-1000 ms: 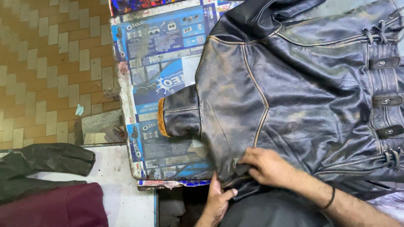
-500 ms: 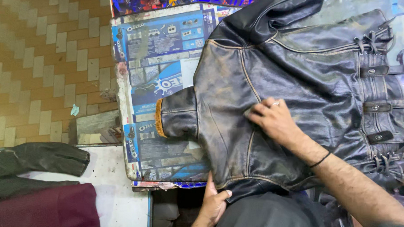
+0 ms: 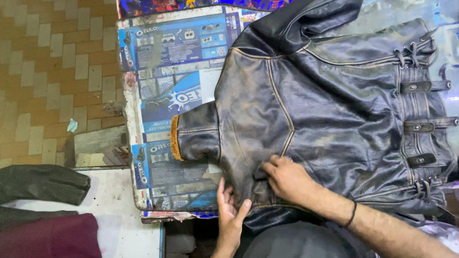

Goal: The person scrubs a black leather jacket with a sponge on a workbench, focusing on the sleeves and body. They flip the jacket over to clean the back and continue scrubbing various sections.

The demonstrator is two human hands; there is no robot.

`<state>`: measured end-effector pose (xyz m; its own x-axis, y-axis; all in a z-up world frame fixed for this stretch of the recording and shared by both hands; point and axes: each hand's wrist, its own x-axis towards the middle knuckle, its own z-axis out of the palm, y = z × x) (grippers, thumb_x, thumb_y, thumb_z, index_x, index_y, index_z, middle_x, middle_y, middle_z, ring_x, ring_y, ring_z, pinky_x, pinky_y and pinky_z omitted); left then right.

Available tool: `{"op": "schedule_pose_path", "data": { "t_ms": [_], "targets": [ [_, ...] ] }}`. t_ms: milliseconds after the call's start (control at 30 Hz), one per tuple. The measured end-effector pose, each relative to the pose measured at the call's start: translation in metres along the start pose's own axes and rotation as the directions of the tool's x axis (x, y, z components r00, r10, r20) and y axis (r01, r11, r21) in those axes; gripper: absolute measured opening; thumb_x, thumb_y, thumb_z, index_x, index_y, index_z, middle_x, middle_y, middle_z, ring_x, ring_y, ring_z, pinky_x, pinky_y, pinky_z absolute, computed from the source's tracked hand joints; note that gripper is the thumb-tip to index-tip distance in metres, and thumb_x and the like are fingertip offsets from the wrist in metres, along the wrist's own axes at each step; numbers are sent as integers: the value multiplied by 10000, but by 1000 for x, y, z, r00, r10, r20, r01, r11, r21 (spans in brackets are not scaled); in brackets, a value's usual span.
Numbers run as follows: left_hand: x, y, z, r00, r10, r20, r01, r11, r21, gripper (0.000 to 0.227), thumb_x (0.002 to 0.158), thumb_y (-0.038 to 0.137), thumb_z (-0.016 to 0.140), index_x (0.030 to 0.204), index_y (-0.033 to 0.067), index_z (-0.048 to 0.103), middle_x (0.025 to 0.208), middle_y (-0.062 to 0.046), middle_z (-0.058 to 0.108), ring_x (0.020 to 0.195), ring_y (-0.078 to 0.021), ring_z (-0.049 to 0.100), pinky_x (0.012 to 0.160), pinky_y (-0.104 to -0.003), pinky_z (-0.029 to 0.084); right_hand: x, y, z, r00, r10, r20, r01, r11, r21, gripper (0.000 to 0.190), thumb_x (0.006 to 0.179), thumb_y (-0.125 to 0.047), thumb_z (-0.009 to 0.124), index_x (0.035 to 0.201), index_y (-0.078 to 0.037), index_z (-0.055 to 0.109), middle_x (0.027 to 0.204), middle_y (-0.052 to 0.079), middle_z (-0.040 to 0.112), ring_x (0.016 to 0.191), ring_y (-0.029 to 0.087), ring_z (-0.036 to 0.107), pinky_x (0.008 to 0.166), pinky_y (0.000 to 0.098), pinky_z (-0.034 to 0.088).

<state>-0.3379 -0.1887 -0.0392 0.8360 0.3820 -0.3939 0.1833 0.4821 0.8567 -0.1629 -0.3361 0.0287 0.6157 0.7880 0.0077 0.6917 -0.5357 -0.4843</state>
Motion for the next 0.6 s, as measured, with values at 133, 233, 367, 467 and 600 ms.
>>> {"op": "schedule_pose_path", "data": {
  "t_ms": [133, 233, 367, 467, 600],
  "targets": [
    [25, 1, -6, 987, 134, 86, -137, 990, 32, 990, 878, 46, 693, 1628, 121, 53, 1486, -235, 449, 1340, -314, 512, 1124, -430, 421, -17, 25, 16, 975, 154, -158, -95, 939, 330, 330, 757, -138, 751, 1058, -5, 715, 1009, 179, 724, 929, 361, 703, 809, 417, 562],
    [35, -1, -14, 977, 149, 152, -157, 987, 41, 966, 894, 31, 656, 1629, 113, 34, 1489, -242, 473, 1348, -312, 529, 1140, -429, 420, -1, 43, 11, 783, 513, -352, -331, 823, 462, 261, 826, -162, 742, 1043, -23, 697, 955, 155, 732, 864, 314, 729, 762, 391, 564],
    [40, -2, -19, 953, 224, 204, -236, 971, 36, 962, 885, -29, 634, 1638, 91, 48, 1513, -260, 466, 1388, -317, 494, 1177, -427, 358, 24, 49, 3, 846, 325, -423, -200, 928, 314, 273, 775, -97, 750, 1030, -17, 690, 957, 176, 691, 891, 358, 688, 780, 416, 550],
    [38, -3, -22, 970, 134, 205, -137, 991, -2, 990, 858, -30, 635, 1619, 114, 18, 1496, -235, 463, 1353, -317, 519, 1144, -435, 394, 35, 44, 9, 770, 345, -538, -210, 932, 296, 248, 814, -86, 739, 1041, -13, 670, 945, 180, 655, 872, 372, 660, 766, 432, 531],
    [40, -5, -26, 955, 178, 236, -184, 983, 7, 974, 868, -45, 631, 1625, 98, 34, 1513, -233, 455, 1378, -317, 494, 1163, -439, 372, 48, 37, 15, 946, 56, -318, 65, 932, 356, 278, 753, -87, 740, 1002, -12, 640, 903, 172, 645, 881, 374, 661, 766, 430, 540]
  ]
}}
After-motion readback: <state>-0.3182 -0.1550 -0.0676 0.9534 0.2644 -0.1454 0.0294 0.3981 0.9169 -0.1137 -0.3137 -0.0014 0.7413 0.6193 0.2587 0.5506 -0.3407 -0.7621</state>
